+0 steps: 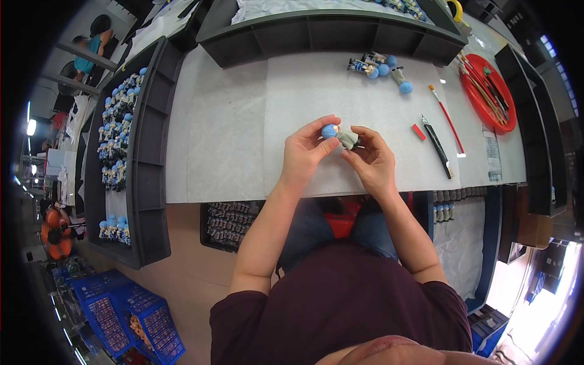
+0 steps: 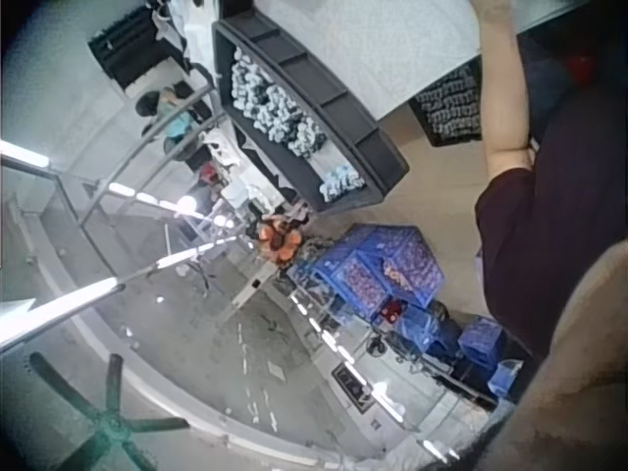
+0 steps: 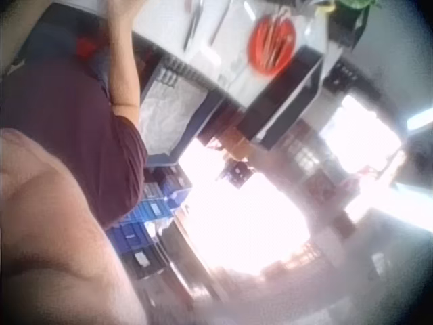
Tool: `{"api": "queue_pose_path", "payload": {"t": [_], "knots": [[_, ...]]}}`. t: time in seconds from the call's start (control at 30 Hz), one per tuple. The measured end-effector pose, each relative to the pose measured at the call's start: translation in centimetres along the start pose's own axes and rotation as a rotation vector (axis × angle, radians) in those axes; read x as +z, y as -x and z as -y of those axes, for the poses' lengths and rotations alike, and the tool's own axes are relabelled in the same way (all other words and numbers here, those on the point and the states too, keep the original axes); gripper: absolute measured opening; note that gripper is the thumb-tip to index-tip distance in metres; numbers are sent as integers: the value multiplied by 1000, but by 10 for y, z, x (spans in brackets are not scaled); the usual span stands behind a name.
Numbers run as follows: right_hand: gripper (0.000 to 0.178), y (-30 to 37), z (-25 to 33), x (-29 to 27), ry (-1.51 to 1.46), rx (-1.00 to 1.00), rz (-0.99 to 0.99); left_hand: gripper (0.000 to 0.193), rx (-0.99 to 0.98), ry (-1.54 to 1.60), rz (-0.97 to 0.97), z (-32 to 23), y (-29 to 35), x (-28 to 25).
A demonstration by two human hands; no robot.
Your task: The person assembles small blue and white figurines by hand at a workbench. They pick up individual parts, align them, and press them together to form complete figures, then place the finished items into a gray tray. The process is repeated for multiple units throughout the clip.
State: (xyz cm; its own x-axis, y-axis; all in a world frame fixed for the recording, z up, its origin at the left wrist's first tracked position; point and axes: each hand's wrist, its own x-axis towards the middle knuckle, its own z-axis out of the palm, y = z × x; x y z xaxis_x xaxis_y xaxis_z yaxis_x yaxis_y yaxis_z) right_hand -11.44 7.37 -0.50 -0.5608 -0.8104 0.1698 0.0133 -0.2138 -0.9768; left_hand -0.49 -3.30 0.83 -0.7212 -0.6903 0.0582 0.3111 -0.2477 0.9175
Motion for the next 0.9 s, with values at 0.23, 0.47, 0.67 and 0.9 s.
{"api": "queue_pose_path", "payload": {"t": [0.23,0.47,0.67,0.9], "knots": [[43,1,25,-36,658,-371,-186,30,61,-256,-7,11,3,7],[35,-20,32,-110,1085,-128,-369,20,179,-637,16,11,5,21],[35,-16,46,-106,-217,292,-327,20,124,-648,-37,15,6,18],[33,-8,41,-96,-540,434,-227,20,256,-748,-41,13,5,19]]}}
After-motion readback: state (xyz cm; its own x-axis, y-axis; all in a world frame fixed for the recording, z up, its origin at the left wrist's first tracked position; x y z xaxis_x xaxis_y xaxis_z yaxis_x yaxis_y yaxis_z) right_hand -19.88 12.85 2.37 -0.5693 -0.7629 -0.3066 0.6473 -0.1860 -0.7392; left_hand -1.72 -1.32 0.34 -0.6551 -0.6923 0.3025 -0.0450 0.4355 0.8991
